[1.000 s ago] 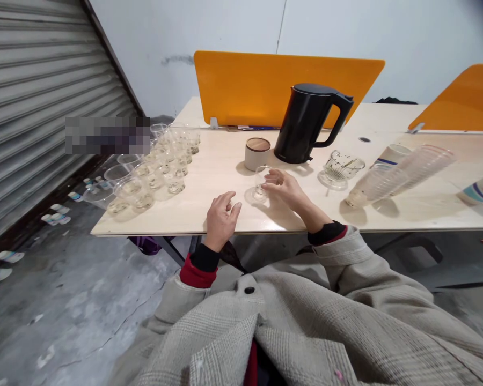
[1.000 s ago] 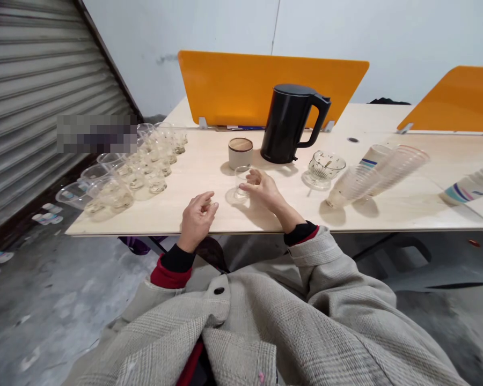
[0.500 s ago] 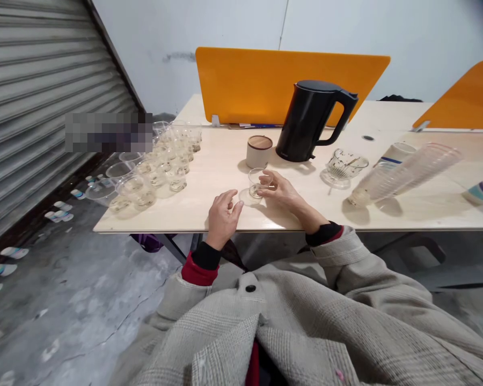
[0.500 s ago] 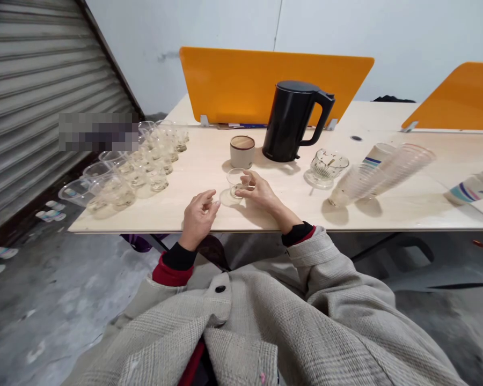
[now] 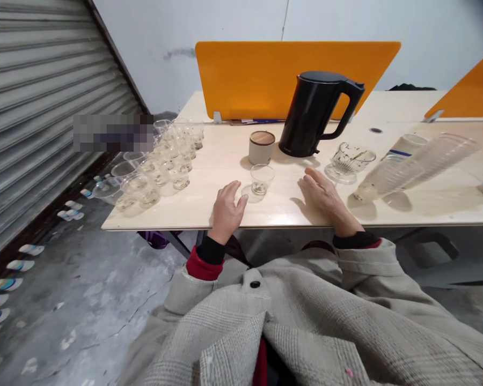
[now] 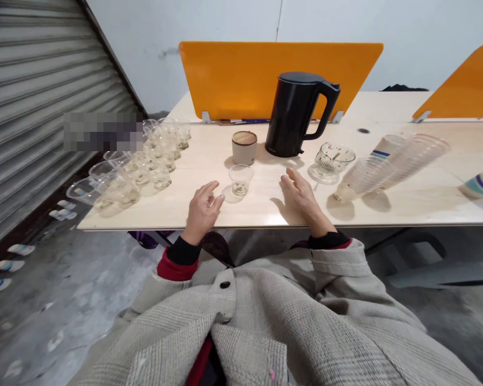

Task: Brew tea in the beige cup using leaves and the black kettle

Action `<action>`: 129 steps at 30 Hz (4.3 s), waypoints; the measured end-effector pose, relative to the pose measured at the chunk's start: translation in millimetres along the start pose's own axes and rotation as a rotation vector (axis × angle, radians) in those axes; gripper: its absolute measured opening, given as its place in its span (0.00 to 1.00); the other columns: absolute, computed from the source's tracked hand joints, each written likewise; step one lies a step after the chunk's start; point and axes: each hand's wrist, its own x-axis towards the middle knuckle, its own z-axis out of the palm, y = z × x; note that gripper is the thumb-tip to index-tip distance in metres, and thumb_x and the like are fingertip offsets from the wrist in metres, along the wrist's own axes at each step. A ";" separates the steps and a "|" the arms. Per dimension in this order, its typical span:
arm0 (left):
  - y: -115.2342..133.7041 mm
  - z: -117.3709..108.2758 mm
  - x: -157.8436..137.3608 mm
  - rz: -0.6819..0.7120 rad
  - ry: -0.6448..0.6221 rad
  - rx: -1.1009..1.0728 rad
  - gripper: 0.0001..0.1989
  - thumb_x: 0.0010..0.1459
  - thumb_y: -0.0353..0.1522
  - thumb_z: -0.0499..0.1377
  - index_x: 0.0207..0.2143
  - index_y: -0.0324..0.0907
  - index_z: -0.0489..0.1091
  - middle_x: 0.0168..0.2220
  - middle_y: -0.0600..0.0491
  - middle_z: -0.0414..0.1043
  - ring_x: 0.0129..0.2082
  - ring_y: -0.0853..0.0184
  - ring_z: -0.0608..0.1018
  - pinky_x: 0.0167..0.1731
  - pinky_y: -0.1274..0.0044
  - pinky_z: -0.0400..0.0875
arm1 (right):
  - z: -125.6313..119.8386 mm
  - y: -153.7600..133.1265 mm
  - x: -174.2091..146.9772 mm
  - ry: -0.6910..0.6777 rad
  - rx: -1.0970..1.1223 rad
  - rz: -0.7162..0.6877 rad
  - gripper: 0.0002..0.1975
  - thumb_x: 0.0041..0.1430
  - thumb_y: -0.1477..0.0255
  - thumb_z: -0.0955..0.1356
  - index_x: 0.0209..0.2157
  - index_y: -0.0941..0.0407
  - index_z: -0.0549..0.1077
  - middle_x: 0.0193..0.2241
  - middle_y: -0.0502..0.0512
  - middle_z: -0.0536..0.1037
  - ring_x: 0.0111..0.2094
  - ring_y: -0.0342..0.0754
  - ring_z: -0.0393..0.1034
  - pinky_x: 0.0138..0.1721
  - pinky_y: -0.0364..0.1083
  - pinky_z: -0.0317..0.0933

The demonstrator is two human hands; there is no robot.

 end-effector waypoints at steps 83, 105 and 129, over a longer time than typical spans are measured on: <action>7.7 4.4 35.2 -0.131 -0.471 0.672 0.32 0.78 0.42 0.40 0.77 0.37 0.55 0.80 0.46 0.50 0.80 0.47 0.52 0.77 0.52 0.48 | 33.7 -48.7 23.7 -0.216 -0.483 -0.019 0.32 0.76 0.57 0.55 0.68 0.65 0.67 0.74 0.72 0.62 0.76 0.67 0.51 0.74 0.66 0.48; 8.6 5.1 34.7 -0.139 -0.455 0.638 0.32 0.78 0.41 0.41 0.76 0.38 0.55 0.80 0.45 0.50 0.80 0.47 0.52 0.77 0.52 0.46 | 34.5 -42.0 23.8 -0.180 -0.485 -0.065 0.29 0.76 0.57 0.55 0.63 0.60 0.70 0.71 0.70 0.66 0.74 0.65 0.56 0.72 0.64 0.53; 8.4 3.9 34.4 -0.128 -0.483 0.639 0.32 0.77 0.44 0.41 0.77 0.43 0.56 0.80 0.46 0.48 0.80 0.47 0.50 0.77 0.50 0.45 | 33.1 -45.4 22.9 -0.196 -0.448 -0.036 0.30 0.76 0.55 0.55 0.64 0.60 0.70 0.73 0.69 0.65 0.76 0.66 0.53 0.73 0.65 0.49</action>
